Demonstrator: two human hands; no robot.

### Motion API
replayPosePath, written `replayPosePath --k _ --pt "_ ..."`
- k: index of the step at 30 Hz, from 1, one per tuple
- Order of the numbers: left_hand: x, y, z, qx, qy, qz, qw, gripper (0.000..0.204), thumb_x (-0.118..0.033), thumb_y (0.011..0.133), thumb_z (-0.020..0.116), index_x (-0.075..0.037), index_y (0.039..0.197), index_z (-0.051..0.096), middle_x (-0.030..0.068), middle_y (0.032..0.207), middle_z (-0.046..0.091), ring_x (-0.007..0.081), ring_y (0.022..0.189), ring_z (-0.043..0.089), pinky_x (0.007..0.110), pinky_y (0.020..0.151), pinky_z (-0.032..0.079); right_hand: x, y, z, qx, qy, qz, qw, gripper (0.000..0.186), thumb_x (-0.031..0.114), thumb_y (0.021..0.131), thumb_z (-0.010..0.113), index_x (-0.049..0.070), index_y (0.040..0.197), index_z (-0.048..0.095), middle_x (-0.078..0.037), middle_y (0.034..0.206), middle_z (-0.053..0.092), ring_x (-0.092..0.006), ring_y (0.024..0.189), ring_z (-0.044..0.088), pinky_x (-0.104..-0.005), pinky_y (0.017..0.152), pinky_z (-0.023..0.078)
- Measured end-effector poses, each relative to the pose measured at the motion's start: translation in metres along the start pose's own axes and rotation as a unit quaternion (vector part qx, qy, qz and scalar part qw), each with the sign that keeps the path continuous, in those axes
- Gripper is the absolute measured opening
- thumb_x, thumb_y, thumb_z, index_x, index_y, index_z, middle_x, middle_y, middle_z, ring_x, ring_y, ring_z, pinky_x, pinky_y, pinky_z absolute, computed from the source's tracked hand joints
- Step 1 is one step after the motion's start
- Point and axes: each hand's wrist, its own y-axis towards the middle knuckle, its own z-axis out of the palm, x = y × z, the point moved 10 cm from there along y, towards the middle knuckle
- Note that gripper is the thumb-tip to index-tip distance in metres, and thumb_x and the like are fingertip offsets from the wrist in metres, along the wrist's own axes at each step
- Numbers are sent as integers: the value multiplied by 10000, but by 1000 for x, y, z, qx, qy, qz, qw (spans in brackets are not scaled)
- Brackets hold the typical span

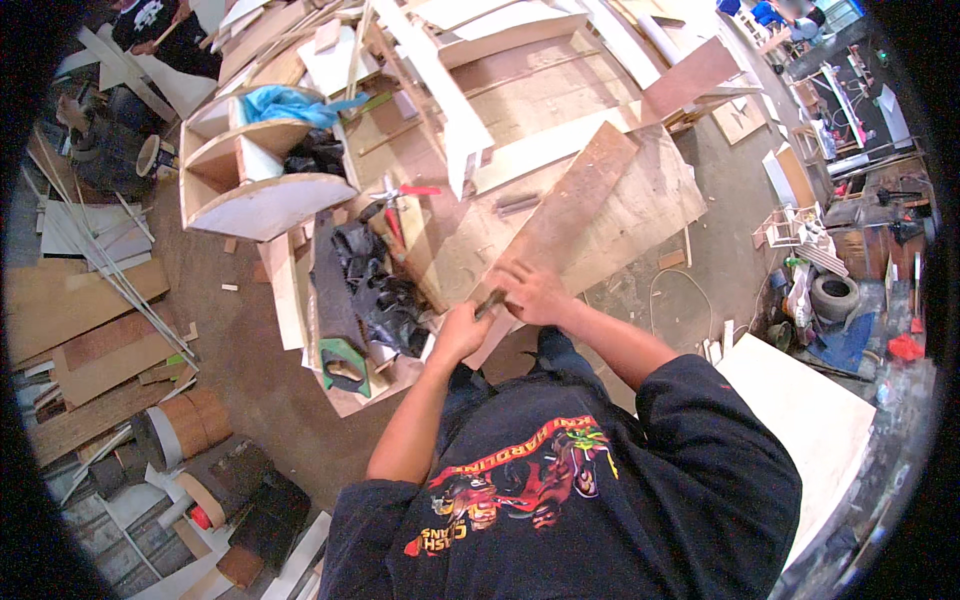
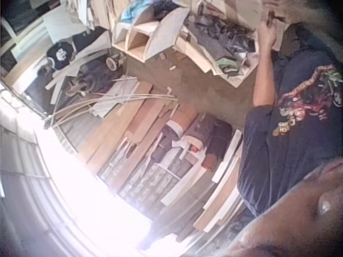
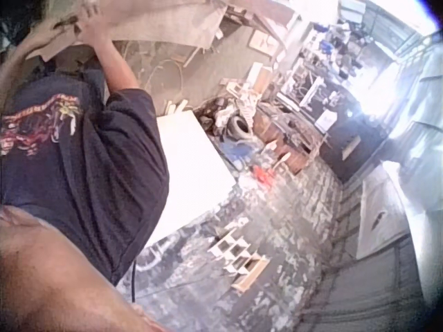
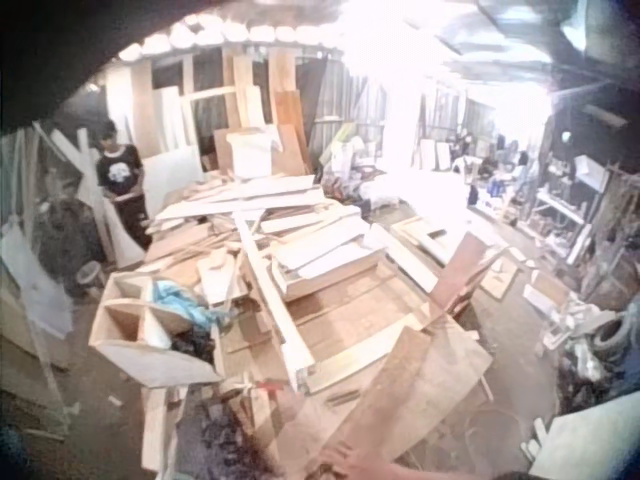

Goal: The person builds a wooden frame by positioning wooden boards, marking wood with a pencil, and driving nails into the wood using a hammer.

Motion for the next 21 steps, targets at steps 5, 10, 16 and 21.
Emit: replayPosePath --k 5,10,16,21 --pt "-39 29 74 67 48 -21 996 503 -447 903 668 1 1130 693 271 1022 704 392 994 694 450 842 521 -55 -52 22 206 -31 -60 976 304 209 883 582 99 1166 606 -117 1128 632 -291 1120 618 -436 831 546" --pt "-50 50 87 17 82 -70 994 485 -461 908 663 -20 1106 707 252 1028 706 374 995 694 468 833 517 -125 -51 18 206 -33 41 977 271 203 870 625 109 1124 615 -101 1088 635 -280 1083 624 -397 828 533" --pt "-7 28 63 -76 11 -188 979 458 -453 940 648 -13 1054 708 202 860 711 323 837 699 427 783 512 -162 55 -7 88 -108 17 990 343 197 841 670 56 1145 601 -179 1139 630 -365 1125 605 -491 898 520" --pt "11 7 22 -246 -73 -171 951 455 -433 975 623 14 1015 692 120 735 677 192 710 647 368 681 491 -199 90 45 157 -164 131 965 254 156 891 586 28 1100 654 -196 1152 644 -357 1109 624 -507 902 521"
